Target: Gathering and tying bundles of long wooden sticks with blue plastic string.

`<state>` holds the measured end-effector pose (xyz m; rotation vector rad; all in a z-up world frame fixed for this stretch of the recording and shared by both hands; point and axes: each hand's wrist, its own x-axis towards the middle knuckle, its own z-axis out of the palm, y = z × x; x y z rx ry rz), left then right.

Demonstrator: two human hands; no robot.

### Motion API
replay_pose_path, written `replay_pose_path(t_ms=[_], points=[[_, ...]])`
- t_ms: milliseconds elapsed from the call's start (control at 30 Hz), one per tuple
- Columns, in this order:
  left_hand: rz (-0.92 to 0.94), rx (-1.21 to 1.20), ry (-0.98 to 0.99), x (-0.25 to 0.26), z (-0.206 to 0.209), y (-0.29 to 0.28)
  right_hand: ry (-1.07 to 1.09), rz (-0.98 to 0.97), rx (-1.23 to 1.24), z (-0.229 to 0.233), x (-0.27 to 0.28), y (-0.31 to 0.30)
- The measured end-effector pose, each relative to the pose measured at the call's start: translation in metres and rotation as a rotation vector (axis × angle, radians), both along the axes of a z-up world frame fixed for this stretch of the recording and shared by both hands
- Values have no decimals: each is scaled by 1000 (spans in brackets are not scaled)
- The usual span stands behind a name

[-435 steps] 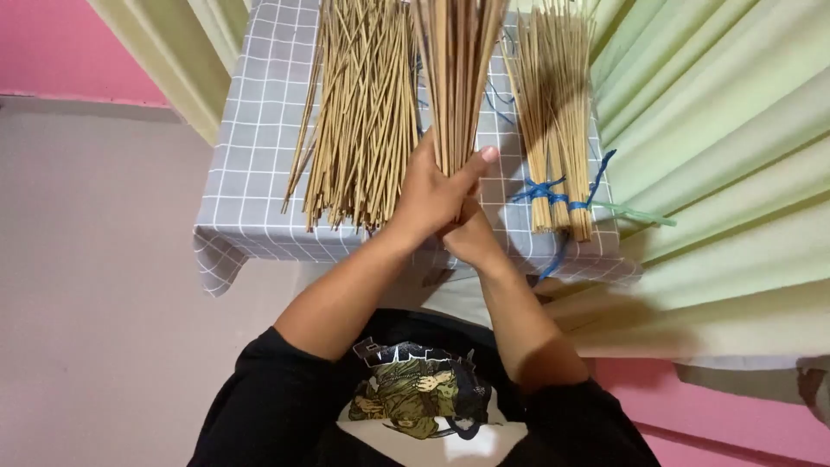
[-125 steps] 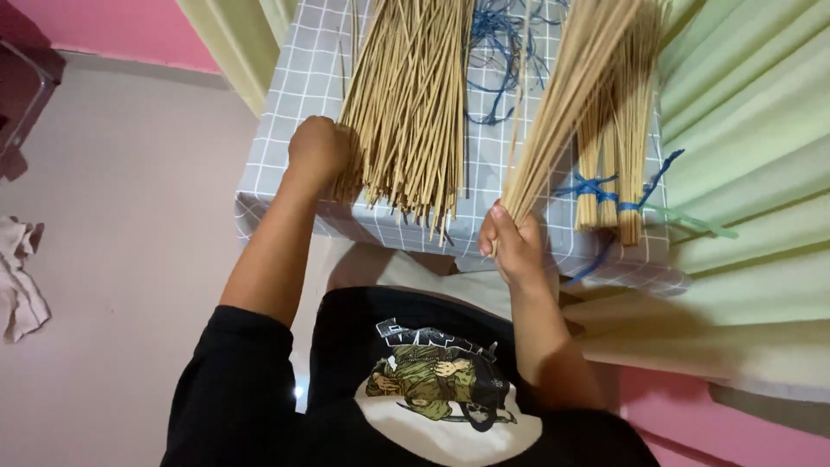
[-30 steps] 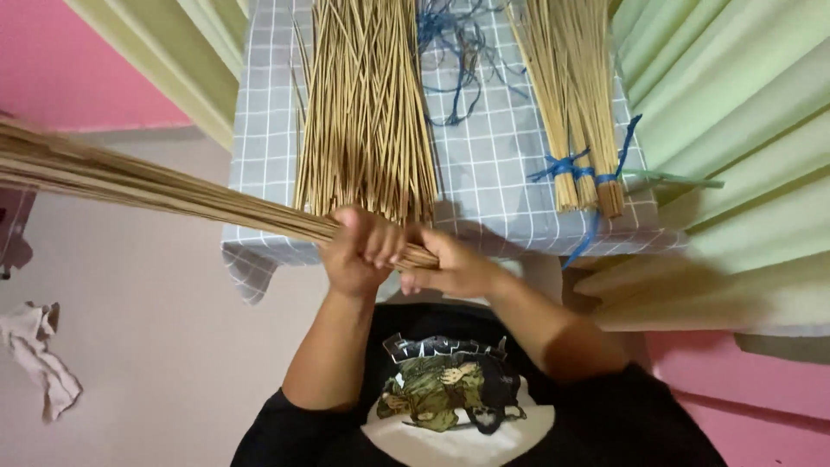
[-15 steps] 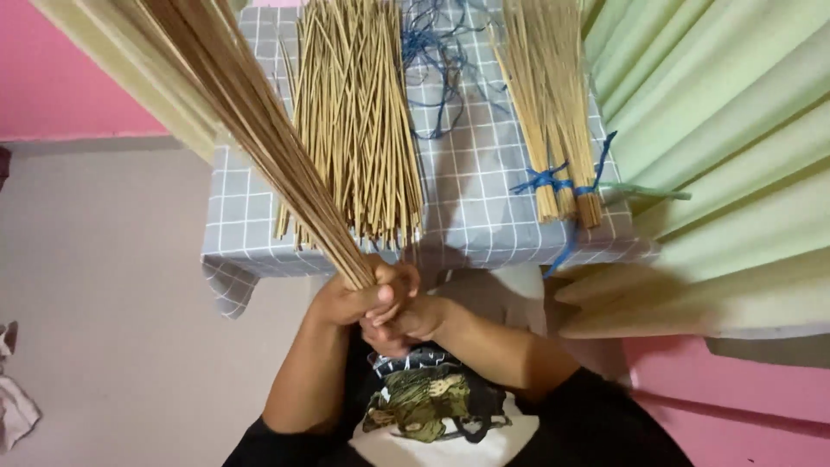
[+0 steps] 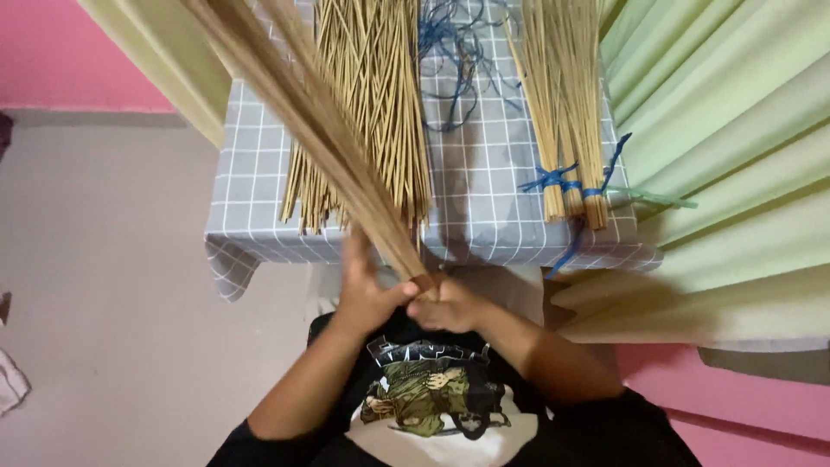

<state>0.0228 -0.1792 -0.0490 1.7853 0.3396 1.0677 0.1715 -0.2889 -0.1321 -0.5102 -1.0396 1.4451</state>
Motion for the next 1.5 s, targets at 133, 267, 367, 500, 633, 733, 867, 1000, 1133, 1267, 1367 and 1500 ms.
replay_pose_path(t_ms=[133, 267, 367, 500, 633, 733, 867, 1000, 1133, 1267, 1367, 1500], points=[[444, 846, -107, -14, 61, -21, -552, -280, -207, 73, 37, -3], [271, 1389, 494, 5, 45, -20, -1447, -342, -7, 103, 45, 6], [441, 1369, 681, 28, 14, 8, -1865, -282, 89, 130, 51, 23], [494, 1374, 741, 42, 11, 27, -1873, -241, 6, 149, 50, 33], [453, 1405, 622, 51, 34, 56, -1921, -280, -53, 152, 67, 60], [313, 1297, 841, 44, 59, 57, -1871, -199, -178, 194, 53, 63], [221, 1099, 927, 28, 88, 68, -1663, 47, -122, 227, 60, 81], [247, 892, 1046, 1, 89, 90, -1244, -282, -114, 227, 109, 118], [323, 811, 1061, -15, 90, 95, -1429, -770, 91, 159, 177, 187], [268, 660, 1035, -22, 103, 90, -1870, -745, -42, 111, 202, 223], [260, 611, 1045, -25, 99, 96, -1992, -848, -52, 110, 217, 244], [434, 670, 939, -23, 82, 106, -1306, -1392, 118, 137, 256, 234]])
